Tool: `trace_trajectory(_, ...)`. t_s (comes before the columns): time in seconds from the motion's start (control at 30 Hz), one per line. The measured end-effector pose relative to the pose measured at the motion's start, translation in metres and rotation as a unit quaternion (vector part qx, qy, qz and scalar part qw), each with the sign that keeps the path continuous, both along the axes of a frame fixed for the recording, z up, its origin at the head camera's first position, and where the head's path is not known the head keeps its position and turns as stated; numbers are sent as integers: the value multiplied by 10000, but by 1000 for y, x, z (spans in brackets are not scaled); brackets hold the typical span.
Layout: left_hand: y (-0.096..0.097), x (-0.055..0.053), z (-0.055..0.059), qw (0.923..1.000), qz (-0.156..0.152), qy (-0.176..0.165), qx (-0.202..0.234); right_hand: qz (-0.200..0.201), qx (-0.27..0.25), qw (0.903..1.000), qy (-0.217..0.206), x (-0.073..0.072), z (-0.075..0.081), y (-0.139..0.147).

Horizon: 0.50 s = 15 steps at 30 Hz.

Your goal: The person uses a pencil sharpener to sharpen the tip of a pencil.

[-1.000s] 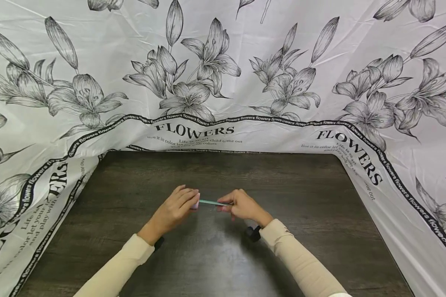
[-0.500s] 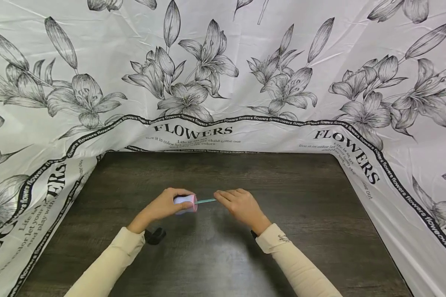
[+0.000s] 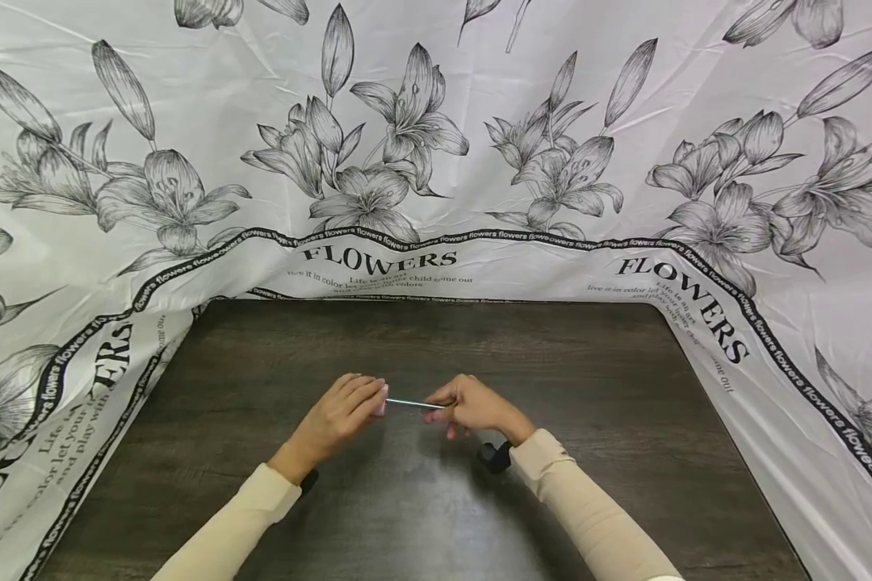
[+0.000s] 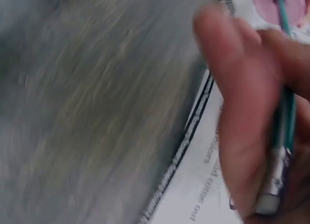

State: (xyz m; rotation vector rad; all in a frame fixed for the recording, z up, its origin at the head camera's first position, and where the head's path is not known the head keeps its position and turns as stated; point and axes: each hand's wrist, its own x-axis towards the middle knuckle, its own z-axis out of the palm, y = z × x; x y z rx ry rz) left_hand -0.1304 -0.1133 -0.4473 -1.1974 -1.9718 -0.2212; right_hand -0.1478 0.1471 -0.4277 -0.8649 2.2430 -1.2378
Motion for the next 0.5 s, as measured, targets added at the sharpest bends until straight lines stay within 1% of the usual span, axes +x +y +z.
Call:
trace_trajectory(0.03, 1, 1, -3, 9999, 4, 71, 73, 4, 116, 9999, 77, 0, 1, 0)
trace_trajectory(0.07, 1, 1, -4, 9997, -15, -142, 202, 27, 253, 9987, 435, 0, 1, 0)
trace_trajectory(0.1, 1, 1, -5, 9983, -15, -491, 325, 7, 398, 9950, 918, 1, 1, 0)
trace_trajectory(0.13, 0, 2, -3, 9952, 18, -885, 423, -24, 552, 9871, 1505, 1, 0, -1)
trace_trajectory(0.17, -1, 2, -1, 9897, 57, -1327, 532, -90, 675, 9747, 2130, 2, -1, -2)
trace_trajectory(0.2, -2, 2, 2, 9811, 120, -1828, 625, -173, 791, 9577, 2763, 3, -2, -3)
trace_trajectory(0.23, -3, 2, 5, 9690, 157, -2354, 730, -284, 876, 9374, 3359, 4, -4, -4)
trace_trajectory(0.27, -4, 2, 9, 9547, 213, -2858, 806, -360, 890, 9173, 3865, 5, -6, -5)
trace_trajectory(0.3, -6, 1, 13, 9341, 272, -3445, 901, -418, 923, 8914, 4417, 5, -8, -5)
trace_trajectory(0.33, -7, 1, 17, 9090, 334, -4035, 994, -471, 925, 8631, 4943, 6, -10, -6)
trace_trajectory(0.37, -8, 0, 20, 8816, 393, -4577, 1082, -512, 899, 8350, 5405, 7, -11, -7)
trace_trajectory(0.4, -10, -2, 24, 8525, 457, -5083, 1131, -546, 877, 8070, 5814, 7, -12, -7)
trace_trajectory(0.43, -11, -3, 29, 8249, 474, -5514, 1156, -595, 854, 7799, 6172, 7, -13, -8)
trace_trajectory(0.47, -13, -4, 32, 7972, 464, -5902, 1179, -638, 847, 7552, 6468, 7, -14, -8)
trace_trajectory(0.5, -14, -5, 36, 7695, 431, -6259, 1195, -674, 836, 7335, 6712, 7, -15, -8)
